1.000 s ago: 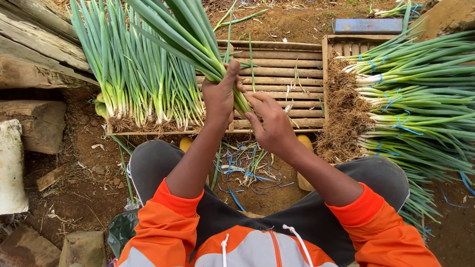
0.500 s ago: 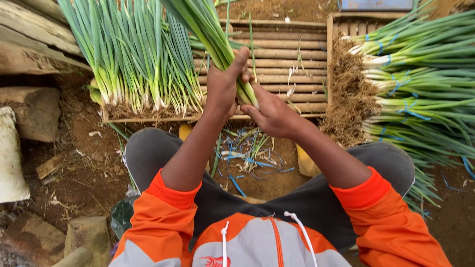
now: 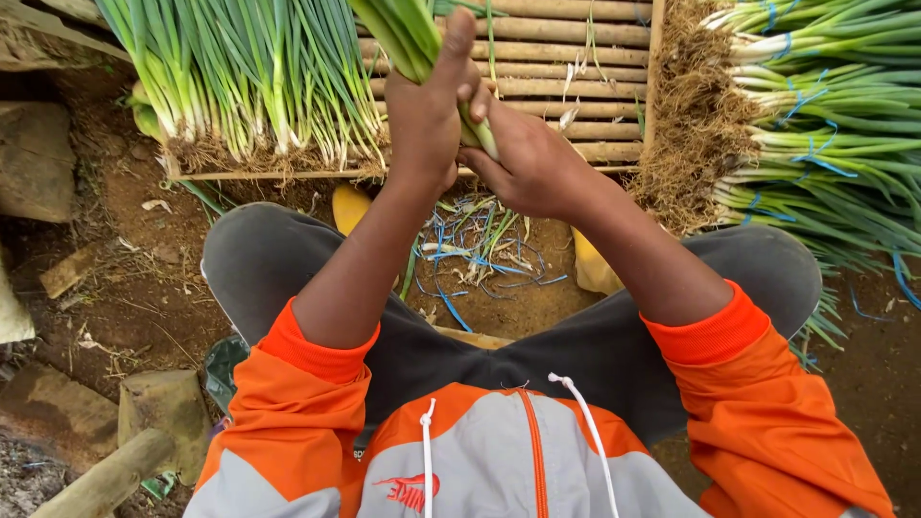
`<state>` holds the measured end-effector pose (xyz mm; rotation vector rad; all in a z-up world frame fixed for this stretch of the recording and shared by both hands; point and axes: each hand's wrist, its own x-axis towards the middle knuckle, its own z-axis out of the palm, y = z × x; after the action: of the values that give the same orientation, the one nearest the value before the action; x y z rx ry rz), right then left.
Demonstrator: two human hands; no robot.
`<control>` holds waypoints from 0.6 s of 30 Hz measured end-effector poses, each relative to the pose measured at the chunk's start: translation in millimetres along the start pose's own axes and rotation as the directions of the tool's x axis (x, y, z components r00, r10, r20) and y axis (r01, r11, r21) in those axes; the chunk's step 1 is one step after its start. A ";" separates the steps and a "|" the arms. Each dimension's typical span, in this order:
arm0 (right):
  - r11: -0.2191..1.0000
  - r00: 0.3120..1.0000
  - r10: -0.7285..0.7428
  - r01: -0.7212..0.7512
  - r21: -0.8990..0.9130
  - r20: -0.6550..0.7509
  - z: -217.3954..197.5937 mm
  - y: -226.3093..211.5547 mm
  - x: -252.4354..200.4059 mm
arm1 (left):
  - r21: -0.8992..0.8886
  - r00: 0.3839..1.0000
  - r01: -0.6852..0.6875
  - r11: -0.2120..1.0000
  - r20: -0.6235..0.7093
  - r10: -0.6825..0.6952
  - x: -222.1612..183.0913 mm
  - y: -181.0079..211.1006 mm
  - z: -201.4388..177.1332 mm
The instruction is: Bundling green onions and tying them with plastic string
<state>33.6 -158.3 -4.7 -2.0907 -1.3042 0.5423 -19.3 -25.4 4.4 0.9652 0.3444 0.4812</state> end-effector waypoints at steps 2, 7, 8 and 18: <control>0.999 0.999 -0.029 0.030 0.025 -0.015 -3.0 -8.3 -1.5 | -0.031 0.999 0.029 0.999 -0.045 -0.031 4.5 -6.3 -10.6; 0.998 0.998 -0.050 0.049 0.035 0.032 -12.9 -4.6 -9.4 | 0.044 0.989 0.016 0.999 -0.144 -0.010 28.2 -4.4 -50.1; 0.999 0.999 -0.047 0.047 0.000 0.012 -15.5 1.6 -13.2 | 0.082 0.997 -0.040 0.996 -0.064 0.046 27.4 2.8 -55.2; 0.865 0.869 0.475 -0.433 -0.252 0.137 28.9 91.0 -32.0 | 0.103 1.000 -0.001 0.995 -0.022 0.004 6.6 36.2 -115.1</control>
<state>61.2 -209.1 -87.2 -2.6056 -0.9930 0.8602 -78.0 75.6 -26.3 1.0614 0.3907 0.4802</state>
